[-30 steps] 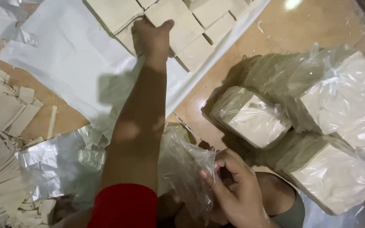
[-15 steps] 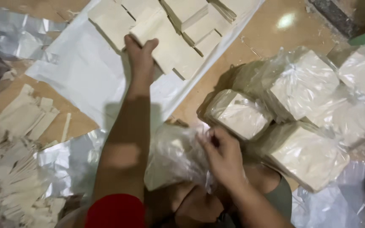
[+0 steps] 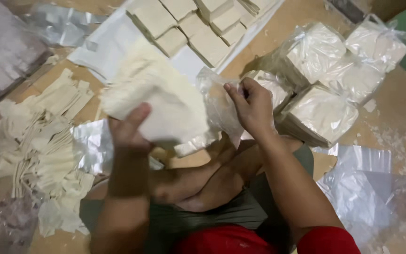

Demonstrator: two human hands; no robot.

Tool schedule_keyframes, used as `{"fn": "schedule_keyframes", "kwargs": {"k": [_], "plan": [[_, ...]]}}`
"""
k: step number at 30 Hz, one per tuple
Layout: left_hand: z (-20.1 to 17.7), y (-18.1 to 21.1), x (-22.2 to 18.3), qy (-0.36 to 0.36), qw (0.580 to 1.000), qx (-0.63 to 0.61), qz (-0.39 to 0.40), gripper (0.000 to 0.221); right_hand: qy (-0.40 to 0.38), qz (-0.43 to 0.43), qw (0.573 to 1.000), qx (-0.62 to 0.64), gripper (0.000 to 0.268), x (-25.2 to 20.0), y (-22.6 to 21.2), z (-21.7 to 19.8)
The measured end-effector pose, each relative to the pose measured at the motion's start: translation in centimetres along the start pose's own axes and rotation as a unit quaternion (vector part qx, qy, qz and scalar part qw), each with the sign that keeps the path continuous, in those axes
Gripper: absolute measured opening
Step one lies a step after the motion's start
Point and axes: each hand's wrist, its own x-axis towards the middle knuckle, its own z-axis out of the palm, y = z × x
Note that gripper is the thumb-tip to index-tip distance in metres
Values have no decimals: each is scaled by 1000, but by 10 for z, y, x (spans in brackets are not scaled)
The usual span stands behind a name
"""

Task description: The person sits on the floor and repeatedly places stacks of white rectangular food blocks into clear plastic bags, then ties the bags shut. The person works from a pile of blocks and places the finished packages to the side.

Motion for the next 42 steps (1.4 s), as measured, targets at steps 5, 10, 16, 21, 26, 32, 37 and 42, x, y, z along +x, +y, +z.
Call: {"fn": "schedule_keyframes", "kwargs": {"k": [5, 10, 16, 21, 26, 32, 37, 42], "plan": [[25, 8, -22, -129, 959, 142, 210, 77, -47, -58, 996, 57, 40, -23, -61, -26], [37, 10, -38, -270, 877, 286, 275, 72, -79, -11, 929, 362, 34, -42, -91, -34], [24, 7, -53, -374, 790, 435, 217, 75, -69, 9, 910, 409, 42, -42, -72, -51], [52, 43, -59, -495, 662, 552, 107, 80, -112, -55, 941, 314, 46, -50, -69, -55], [53, 43, -53, -416, 627, 658, 33, 74, -148, -13, 874, 463, 35, -66, -68, -30], [10, -13, -15, -11, 928, 366, -71, 58, -123, -201, 966, 105, 33, -89, -63, -7], [-4, -62, 0, 245, 943, -210, -85, 36, -153, -132, 979, 44, 33, -144, -69, 14], [20, -60, -14, 302, 944, -127, -40, 51, -262, -190, 934, 153, 34, -190, -59, 37]]}}
